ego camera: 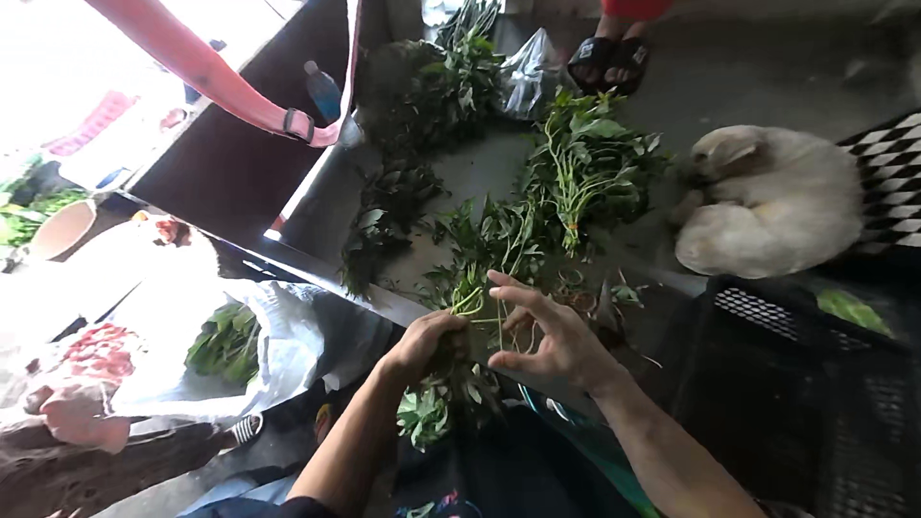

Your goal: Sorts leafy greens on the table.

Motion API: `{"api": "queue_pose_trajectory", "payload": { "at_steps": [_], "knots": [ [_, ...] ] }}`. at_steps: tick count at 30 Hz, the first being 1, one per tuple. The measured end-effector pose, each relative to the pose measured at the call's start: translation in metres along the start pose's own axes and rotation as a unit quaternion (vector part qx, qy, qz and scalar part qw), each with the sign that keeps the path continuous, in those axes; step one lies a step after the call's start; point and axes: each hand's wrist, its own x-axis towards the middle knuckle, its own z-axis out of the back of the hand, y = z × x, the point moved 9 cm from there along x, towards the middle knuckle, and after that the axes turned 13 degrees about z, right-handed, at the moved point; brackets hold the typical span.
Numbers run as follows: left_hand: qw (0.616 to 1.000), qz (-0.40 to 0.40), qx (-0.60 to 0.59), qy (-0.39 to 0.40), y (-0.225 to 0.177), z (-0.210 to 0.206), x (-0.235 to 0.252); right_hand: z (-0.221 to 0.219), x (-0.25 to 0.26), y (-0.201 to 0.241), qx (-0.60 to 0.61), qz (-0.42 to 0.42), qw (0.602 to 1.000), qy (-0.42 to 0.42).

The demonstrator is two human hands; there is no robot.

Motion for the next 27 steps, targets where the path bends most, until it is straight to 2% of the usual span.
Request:
{"api": "queue_pose_trajectory", "payload": {
  "at_steps": [5,9,11,13,16,19,22,24,27],
  "knots": [
    [0.998,0.028,0.005,0.058,0.003,-0.018,0.0,-0.008,0.019,0.007,-0.079,0.075,0.991,0.079],
    [0.987,0.048,0.084,0.128,0.006,-0.043,-0.006,-0.009,0.023,-0.004,0.061,0.096,0.984,0.137],
    [0.968,0.036,0.212,0.129,0.002,-0.049,-0.011,-0.015,0.023,-0.005,0.137,0.063,0.969,0.195],
    [0.922,0.022,0.371,0.111,-0.002,-0.055,-0.015,-0.023,0.02,-0.01,0.184,-0.007,0.946,0.267],
    [0.87,-0.007,0.483,0.104,-0.005,-0.065,-0.02,-0.033,0.018,-0.02,0.257,-0.095,0.906,0.322],
    [0.877,-0.054,0.471,0.076,-0.015,-0.063,-0.026,-0.043,0.012,-0.031,0.337,-0.126,0.884,0.299],
    [0.914,-0.064,0.402,0.0,-0.017,-0.045,-0.023,-0.055,-0.004,-0.046,0.392,-0.152,0.885,0.201],
    [0.928,-0.055,0.363,-0.066,-0.011,-0.032,-0.02,-0.062,-0.016,-0.054,0.363,-0.206,0.9,0.125],
    [0.929,-0.001,0.331,-0.167,0.001,-0.01,-0.016,-0.072,-0.038,-0.05,0.257,-0.276,0.923,0.074]
  ]
}}
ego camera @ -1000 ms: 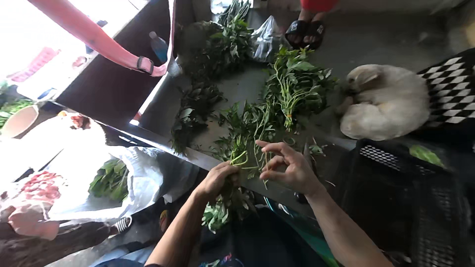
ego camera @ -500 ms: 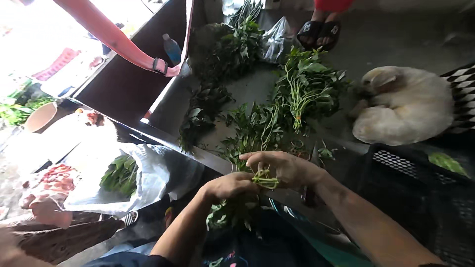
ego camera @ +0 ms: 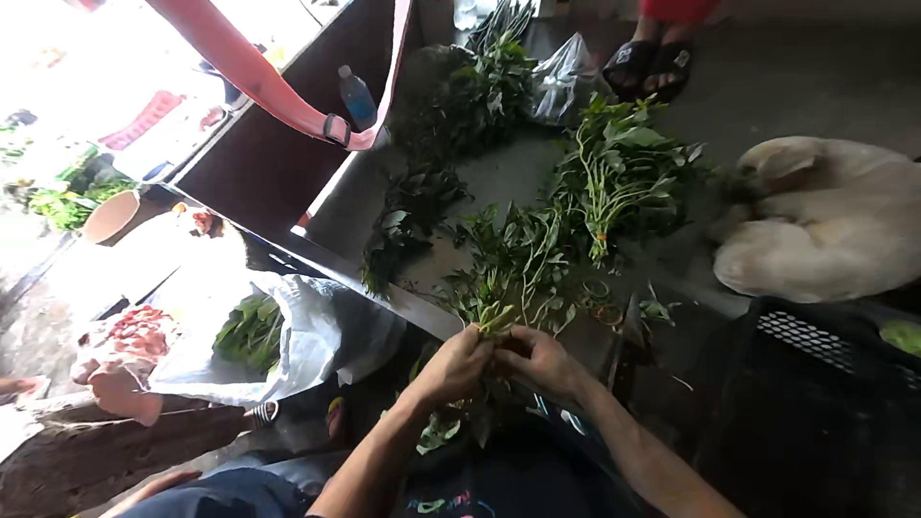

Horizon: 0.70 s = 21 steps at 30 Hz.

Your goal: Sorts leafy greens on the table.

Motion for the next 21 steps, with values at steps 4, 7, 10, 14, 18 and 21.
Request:
{"api": "queue_pose_trajectory", "payload": {
  "at_steps": [4,7,10,14,18,21],
  "knots": [
    [0.998,0.066,0.015,-0.004,0.013,0.005,0.007,-0.017,-0.029,0.033,-0.169,0.176,0.968,-0.051],
    [0.993,0.069,-0.072,0.067,0.016,0.001,0.013,-0.022,-0.044,0.07,-0.196,0.31,0.928,-0.064],
    [0.96,0.053,-0.204,0.186,0.011,-0.011,0.01,-0.01,-0.049,0.077,-0.133,0.304,0.941,-0.067],
    [0.953,0.04,-0.245,0.172,0.014,-0.015,0.018,0.0,-0.049,0.071,-0.122,0.273,0.953,-0.043],
    [0.979,0.053,-0.189,0.054,0.024,-0.018,0.034,-0.027,-0.049,0.074,-0.211,0.288,0.934,0.032],
    [0.994,0.092,-0.017,-0.063,0.025,-0.004,0.034,-0.029,-0.049,0.087,-0.188,0.302,0.933,0.044]
  ]
}}
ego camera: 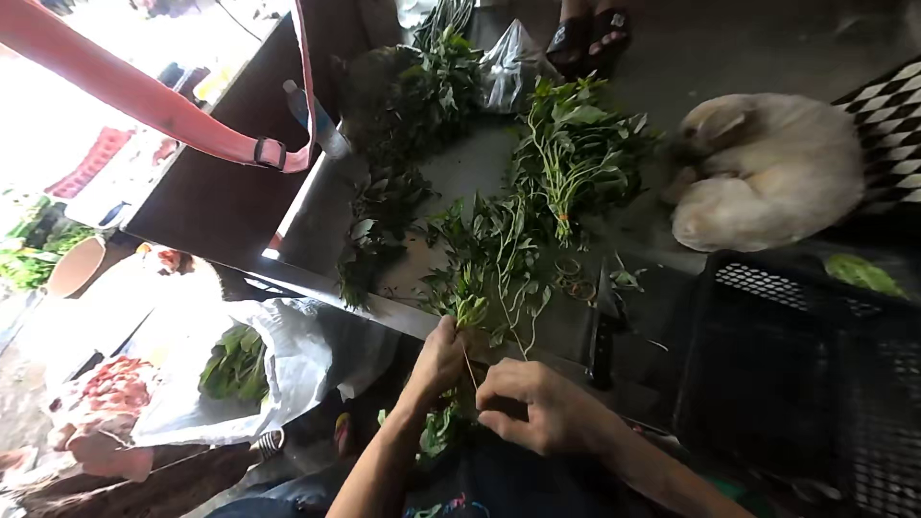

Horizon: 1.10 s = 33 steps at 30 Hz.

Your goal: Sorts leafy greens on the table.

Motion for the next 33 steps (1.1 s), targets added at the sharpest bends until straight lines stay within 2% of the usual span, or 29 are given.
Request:
{"api": "queue_pose_trajectory", "payload": {
  "at_steps": [3,4,6,7,9,11,13,16,18,21,23,25,27,29,30,31,33],
  "knots": [
    [0.998,-0.015,0.028,-0.05,-0.005,0.011,-0.005,0.01,-0.004,-0.002,0.074,-0.016,0.997,-0.018],
    [0.998,-0.031,0.011,-0.05,-0.006,0.013,-0.007,0.013,-0.01,-0.01,0.102,-0.043,0.993,-0.031],
    [0.995,-0.083,-0.045,-0.032,-0.006,0.017,-0.01,0.018,-0.031,-0.041,0.171,-0.153,0.969,-0.092],
    [0.991,-0.111,-0.077,-0.017,-0.005,0.017,-0.012,0.02,-0.047,-0.063,0.23,-0.227,0.934,-0.151],
    [0.98,-0.153,-0.126,0.019,-0.007,0.013,-0.021,0.014,-0.081,-0.105,0.357,-0.359,0.815,-0.284],
    [0.972,-0.177,-0.139,0.059,-0.012,0.005,-0.031,0.002,-0.102,-0.129,0.423,-0.432,0.709,-0.362],
    [0.97,-0.194,-0.136,0.06,-0.015,-0.001,-0.036,-0.012,-0.104,-0.133,0.46,-0.472,0.644,-0.388],
    [0.965,-0.251,-0.054,-0.045,-0.023,0.005,-0.041,-0.015,-0.085,-0.126,0.491,-0.487,0.598,-0.405],
    [0.947,-0.294,0.035,-0.121,-0.03,0.008,-0.046,0.003,-0.068,-0.118,0.487,-0.466,0.606,-0.423],
    [0.921,-0.323,0.124,-0.179,-0.035,0.007,-0.053,0.038,-0.043,-0.097,0.456,-0.417,0.665,-0.42],
    [0.916,-0.307,0.163,-0.203,-0.037,0.006,-0.053,0.047,-0.024,-0.072,0.436,-0.365,0.743,-0.353],
    [0.923,-0.263,0.186,-0.208,-0.041,0.006,-0.051,0.04,-0.008,-0.044,0.403,-0.311,0.826,-0.244],
    [0.937,-0.211,0.187,-0.205,-0.043,0.013,-0.047,0.026,-0.005,-0.031,0.357,-0.294,0.873,-0.158],
    [0.964,-0.149,0.143,-0.168,-0.039,0.024,-0.043,0.013,-0.019,-0.043,0.338,-0.306,0.878,-0.143],
    [0.975,-0.14,0.094,-0.143,-0.035,0.029,-0.042,0.007,-0.031,-0.058,0.352,-0.315,0.867,-0.161],
    [0.981,-0.157,0.025,-0.11,-0.033,0.032,-0.043,0.0,-0.044,-0.074,0.392,-0.319,0.843,-0.186],
    [0.968,-0.227,-0.097,-0.032,-0.034,0.027,-0.053,-0.012,-0.061,-0.099,0.483,-0.304,0.794,-0.211]
  ]
}}
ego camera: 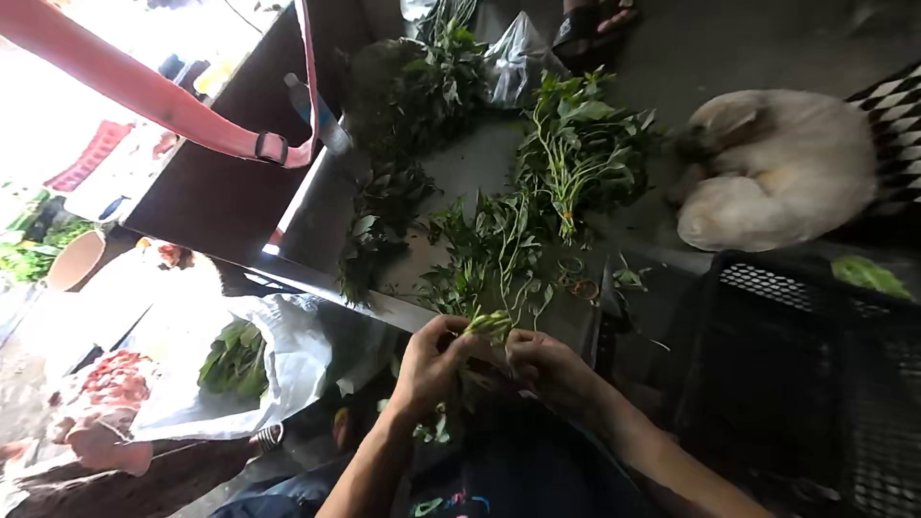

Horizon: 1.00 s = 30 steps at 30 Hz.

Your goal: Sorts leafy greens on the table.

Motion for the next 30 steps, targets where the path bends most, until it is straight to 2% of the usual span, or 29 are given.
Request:
{"api": "queue_pose_trajectory", "payload": {
  "at_steps": [2,4,7,10,13,16,18,20,22,24,26,28,30],
  "knots": [
    [0.997,-0.051,-0.057,0.033,-0.006,-0.008,-0.009,0.004,0.005,-0.006,0.043,-0.003,0.999,-0.001],
    [0.992,-0.112,-0.042,0.03,-0.013,-0.01,-0.016,-0.001,0.016,0.002,0.038,-0.006,0.999,-0.021],
    [0.976,-0.194,0.097,-0.008,-0.027,-0.01,-0.024,-0.016,0.025,0.04,-0.007,-0.021,0.998,-0.063],
    [0.954,-0.216,0.199,-0.067,-0.037,-0.004,-0.037,-0.041,0.016,0.092,-0.102,0.016,0.992,-0.078],
    [0.935,-0.204,0.264,-0.118,-0.044,-0.001,-0.041,-0.067,0.001,0.109,-0.226,0.083,0.968,-0.066],
    [0.924,-0.164,0.308,-0.156,-0.037,-0.003,-0.031,-0.084,-0.008,0.088,-0.26,0.107,0.959,-0.037],
    [0.931,-0.123,0.297,-0.172,-0.027,0.005,-0.022,-0.079,-0.009,0.066,-0.297,0.075,0.952,0.005],
    [0.952,-0.072,0.242,-0.17,-0.019,0.018,-0.016,-0.062,-0.007,0.045,-0.388,0.011,0.921,0.04],
    [0.974,-0.04,0.166,-0.152,-0.011,0.025,-0.018,-0.042,-0.008,0.029,-0.449,-0.07,0.89,0.049],
    [0.98,-0.048,0.107,-0.161,-0.007,0.03,-0.023,-0.037,-0.01,0.028,-0.496,-0.096,0.863,0.03],
    [0.98,-0.045,0.074,-0.181,-0.004,0.038,-0.027,-0.044,-0.012,0.037,-0.564,-0.029,0.825,-0.007],
    [0.979,-0.014,0.081,-0.188,0.001,0.042,-0.025,-0.057,-0.011,0.047,-0.622,0.121,0.773,-0.035],
    [0.978,0.05,0.107,-0.175,0.013,0.045,-0.018,-0.075,-0.009,0.052,-0.647,0.228,0.727,0.003]
  ]
}}
